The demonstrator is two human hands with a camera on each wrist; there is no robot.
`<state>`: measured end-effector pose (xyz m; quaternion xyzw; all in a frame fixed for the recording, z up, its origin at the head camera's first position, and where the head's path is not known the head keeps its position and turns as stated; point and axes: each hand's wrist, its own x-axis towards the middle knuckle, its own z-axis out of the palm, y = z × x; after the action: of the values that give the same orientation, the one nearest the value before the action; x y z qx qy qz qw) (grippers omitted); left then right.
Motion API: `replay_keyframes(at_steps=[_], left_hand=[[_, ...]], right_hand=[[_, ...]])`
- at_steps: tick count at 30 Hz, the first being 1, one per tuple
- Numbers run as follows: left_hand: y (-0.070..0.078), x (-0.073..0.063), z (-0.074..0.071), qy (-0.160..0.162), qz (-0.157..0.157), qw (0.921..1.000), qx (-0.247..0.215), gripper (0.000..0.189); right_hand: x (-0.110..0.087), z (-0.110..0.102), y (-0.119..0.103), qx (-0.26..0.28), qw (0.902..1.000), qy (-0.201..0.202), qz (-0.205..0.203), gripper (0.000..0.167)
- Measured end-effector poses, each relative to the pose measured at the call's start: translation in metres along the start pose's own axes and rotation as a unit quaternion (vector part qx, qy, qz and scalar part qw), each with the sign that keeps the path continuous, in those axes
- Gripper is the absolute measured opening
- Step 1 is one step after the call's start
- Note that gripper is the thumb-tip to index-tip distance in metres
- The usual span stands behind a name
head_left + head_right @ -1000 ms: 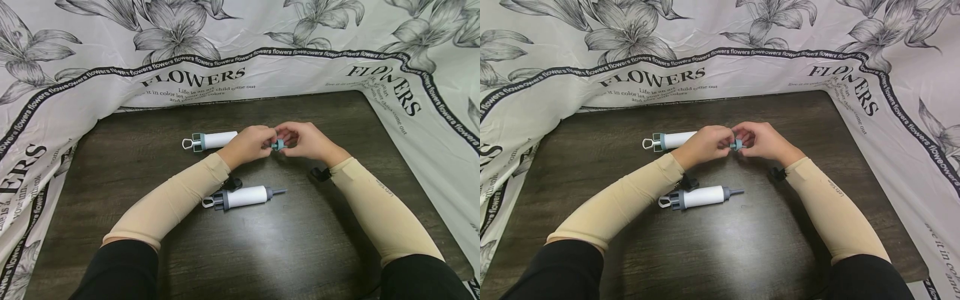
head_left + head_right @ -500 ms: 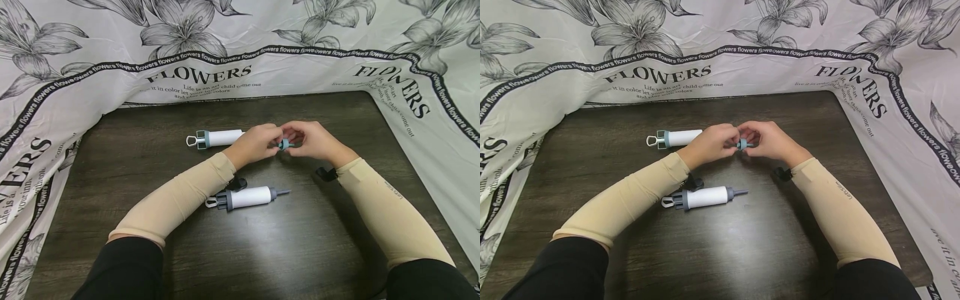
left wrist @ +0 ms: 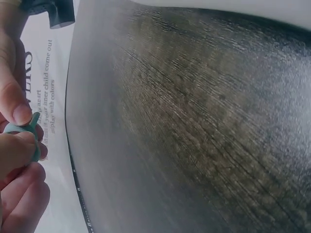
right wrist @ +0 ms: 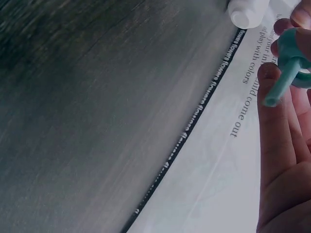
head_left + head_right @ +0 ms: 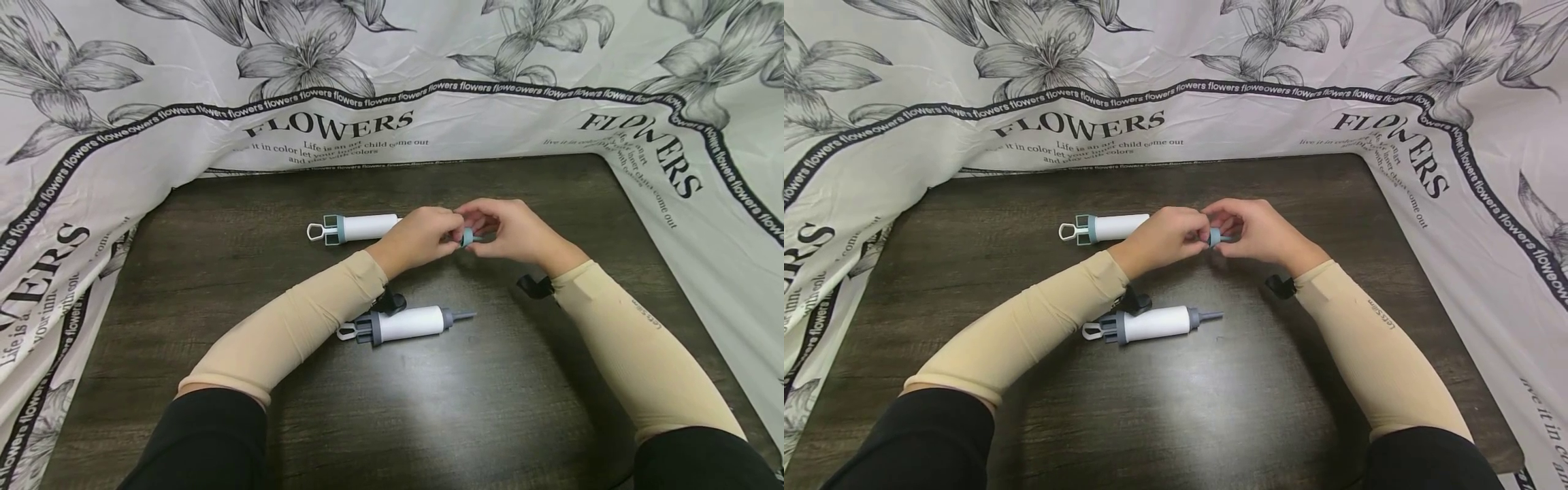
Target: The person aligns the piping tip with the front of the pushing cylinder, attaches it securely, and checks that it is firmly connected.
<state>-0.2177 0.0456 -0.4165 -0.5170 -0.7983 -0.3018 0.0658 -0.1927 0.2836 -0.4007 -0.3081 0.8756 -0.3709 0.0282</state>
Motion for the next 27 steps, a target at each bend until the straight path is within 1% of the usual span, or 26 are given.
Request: replay_keyframes(at_steps=[7,12,17,20,25,27], left_hand=[[0.001,-0.003,-0.001,-0.026,-0.005,0.9995,0.019,0.011],[0.002,-0.005,-0.003,-0.038,-0.008,0.9990,0.024,0.010],[0.003,-0.011,-0.011,-0.044,-0.015,0.9984,0.032,0.011],[0.002,-0.017,-0.018,-0.037,-0.012,0.9986,0.035,0.014],[-0.006,-0.029,-0.030,-0.005,0.003,0.9993,0.036,0.017],[-0.012,-0.036,-0.037,0.002,-0.005,0.9991,0.042,0.018]], right_hand=[[0.001,0.000,0.000,-0.013,0.9998,0.012,-0.012,0.057],[0.002,0.001,0.001,-0.015,0.9998,0.010,-0.013,0.057],[0.004,0.004,0.001,-0.005,0.9999,0.005,-0.014,0.056],[0.004,0.003,0.001,-0.008,0.9999,0.007,-0.009,0.057],[0.002,-0.002,0.000,-0.023,0.9996,0.015,0.001,0.058],[0.003,-0.003,0.000,-0.025,0.9996,0.016,0.001,0.058]])
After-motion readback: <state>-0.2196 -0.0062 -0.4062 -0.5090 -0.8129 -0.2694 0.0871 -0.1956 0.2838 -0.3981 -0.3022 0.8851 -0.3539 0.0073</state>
